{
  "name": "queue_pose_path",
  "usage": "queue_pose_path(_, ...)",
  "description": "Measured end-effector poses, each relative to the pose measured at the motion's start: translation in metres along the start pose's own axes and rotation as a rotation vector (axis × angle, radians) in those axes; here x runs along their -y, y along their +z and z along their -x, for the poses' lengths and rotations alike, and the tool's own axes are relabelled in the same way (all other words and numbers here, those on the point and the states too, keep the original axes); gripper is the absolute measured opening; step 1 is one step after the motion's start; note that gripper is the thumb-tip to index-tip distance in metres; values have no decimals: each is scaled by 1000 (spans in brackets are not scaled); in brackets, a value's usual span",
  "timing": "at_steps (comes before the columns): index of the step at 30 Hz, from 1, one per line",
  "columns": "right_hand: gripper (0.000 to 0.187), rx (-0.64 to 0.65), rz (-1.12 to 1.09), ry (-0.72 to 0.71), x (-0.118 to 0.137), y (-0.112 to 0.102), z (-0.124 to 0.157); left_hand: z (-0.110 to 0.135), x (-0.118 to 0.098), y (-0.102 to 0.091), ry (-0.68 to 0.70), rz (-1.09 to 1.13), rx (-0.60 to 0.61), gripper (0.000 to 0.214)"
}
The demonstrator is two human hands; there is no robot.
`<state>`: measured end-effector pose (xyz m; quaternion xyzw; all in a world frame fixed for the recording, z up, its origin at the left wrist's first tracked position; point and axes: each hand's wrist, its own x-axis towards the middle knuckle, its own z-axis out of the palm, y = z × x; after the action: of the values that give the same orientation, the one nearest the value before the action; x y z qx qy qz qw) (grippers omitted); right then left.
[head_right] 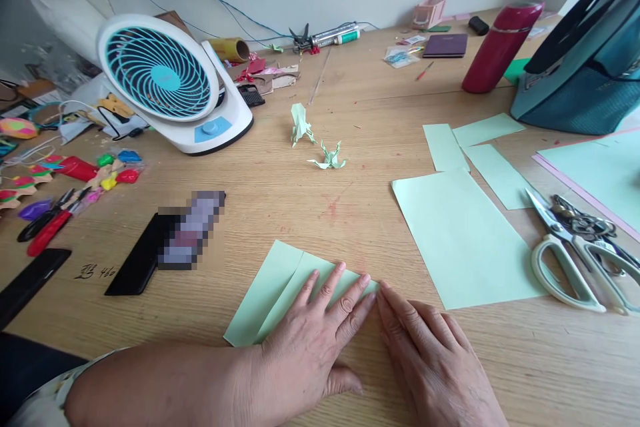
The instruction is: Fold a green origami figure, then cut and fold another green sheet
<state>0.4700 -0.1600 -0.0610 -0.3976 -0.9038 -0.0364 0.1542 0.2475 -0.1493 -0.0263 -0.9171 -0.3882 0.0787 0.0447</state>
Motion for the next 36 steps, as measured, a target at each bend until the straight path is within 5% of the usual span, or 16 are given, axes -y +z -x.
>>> queue_pose_path(11,37,-6,80,-74,0,-4,-5,3,3,1,6,24,-1,87)
queue_pose_path(27,26,-31,143,21,14,-3,-14,5,6,23,11,159,-13,95)
queue_pose_path(36,30,-90,136,131,41,-3,-6,14,28,12,193,173,-34,91)
